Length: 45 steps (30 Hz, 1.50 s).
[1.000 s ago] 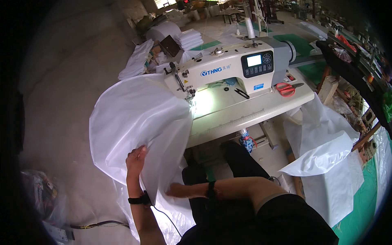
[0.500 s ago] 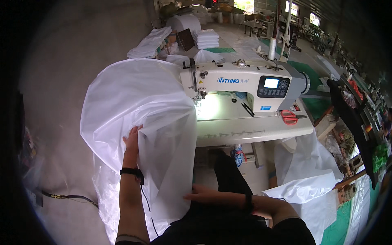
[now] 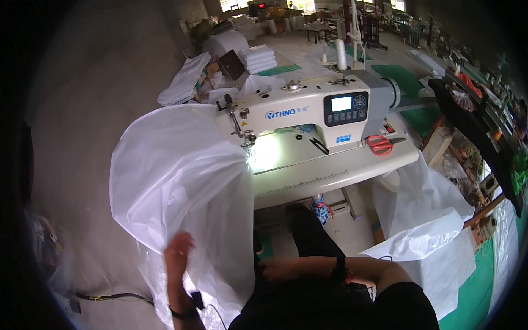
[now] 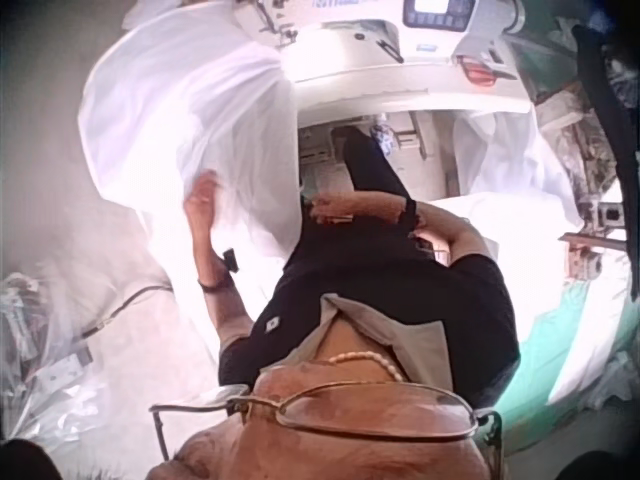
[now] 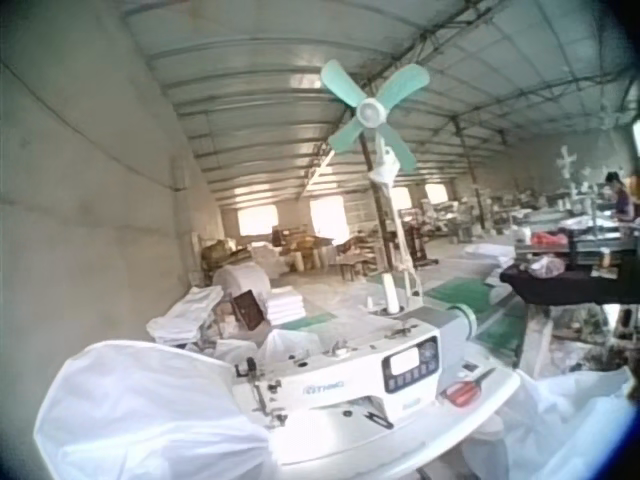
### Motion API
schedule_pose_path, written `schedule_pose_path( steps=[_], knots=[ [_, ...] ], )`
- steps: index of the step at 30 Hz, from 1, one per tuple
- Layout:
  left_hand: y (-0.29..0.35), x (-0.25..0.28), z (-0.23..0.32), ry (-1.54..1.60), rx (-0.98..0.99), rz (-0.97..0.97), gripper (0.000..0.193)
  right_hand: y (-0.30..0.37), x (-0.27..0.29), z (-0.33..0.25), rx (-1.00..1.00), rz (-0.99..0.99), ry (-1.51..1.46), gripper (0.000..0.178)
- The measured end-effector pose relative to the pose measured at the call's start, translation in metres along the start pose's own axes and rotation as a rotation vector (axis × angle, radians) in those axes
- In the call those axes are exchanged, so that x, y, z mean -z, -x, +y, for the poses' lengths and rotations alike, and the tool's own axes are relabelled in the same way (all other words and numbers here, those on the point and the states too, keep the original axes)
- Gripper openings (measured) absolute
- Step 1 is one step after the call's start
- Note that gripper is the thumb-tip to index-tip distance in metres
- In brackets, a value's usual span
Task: Sewing large white plastic or synthetic fabric sheets using an industrial sewing machine.
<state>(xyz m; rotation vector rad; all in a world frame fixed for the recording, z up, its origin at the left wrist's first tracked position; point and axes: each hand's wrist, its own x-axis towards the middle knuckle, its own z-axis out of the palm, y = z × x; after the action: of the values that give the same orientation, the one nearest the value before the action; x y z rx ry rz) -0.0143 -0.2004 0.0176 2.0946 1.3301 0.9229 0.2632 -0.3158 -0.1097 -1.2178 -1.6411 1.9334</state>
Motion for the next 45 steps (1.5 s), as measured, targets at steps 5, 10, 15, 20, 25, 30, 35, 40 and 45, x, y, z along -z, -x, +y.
schedule_pose_path(
  steps=[5, 10, 15, 20, 25, 30, 35, 40, 45],
  knots=[
    [0.068, -0.068, 0.033, -0.15, 0.429, -0.274, 0.053, 0.02, 0.004, -0.039, 0.286, 0.396, 0.22, 0.052],
    [0.095, -0.054, 0.08, -0.193, 0.147, -0.041, 0.019, 0.029, -0.004, -0.051, 0.09, 0.241, 0.389, 0.047],
    [0.099, -0.08, 0.141, -0.143, -0.252, -0.429, 0.012, -0.049, -0.045, -0.027, 0.155, -0.164, 0.167, 0.048],
    [0.098, -0.112, 0.132, -0.117, -0.112, -0.67, 0.016, -0.058, -0.054, 0.029, 0.123, -0.184, -0.283, 0.049],
    [0.122, -0.137, 0.103, -0.039, -0.219, -0.717, 0.017, -0.012, 0.024, 0.015, 0.527, 0.339, -0.346, 0.05],
    [0.095, -0.139, 0.098, -0.363, -0.435, -0.259, 0.014, 0.016, 0.037, -0.007, 0.255, 0.527, -0.712, 0.042],
    [0.011, -0.084, 0.059, -0.907, -0.358, 0.43, 0.014, 0.02, 0.024, -0.009, 0.076, 0.616, -0.206, 0.034],
    [0.001, -0.058, 0.044, -0.909, -0.257, 0.128, 0.015, 0.04, 0.028, -0.036, 0.262, 0.932, 0.209, 0.035],
    [0.033, -0.065, 0.077, -0.425, -0.102, -0.053, 0.012, 0.028, 0.035, -0.08, 0.658, 0.919, 0.203, 0.043]
  ],
)
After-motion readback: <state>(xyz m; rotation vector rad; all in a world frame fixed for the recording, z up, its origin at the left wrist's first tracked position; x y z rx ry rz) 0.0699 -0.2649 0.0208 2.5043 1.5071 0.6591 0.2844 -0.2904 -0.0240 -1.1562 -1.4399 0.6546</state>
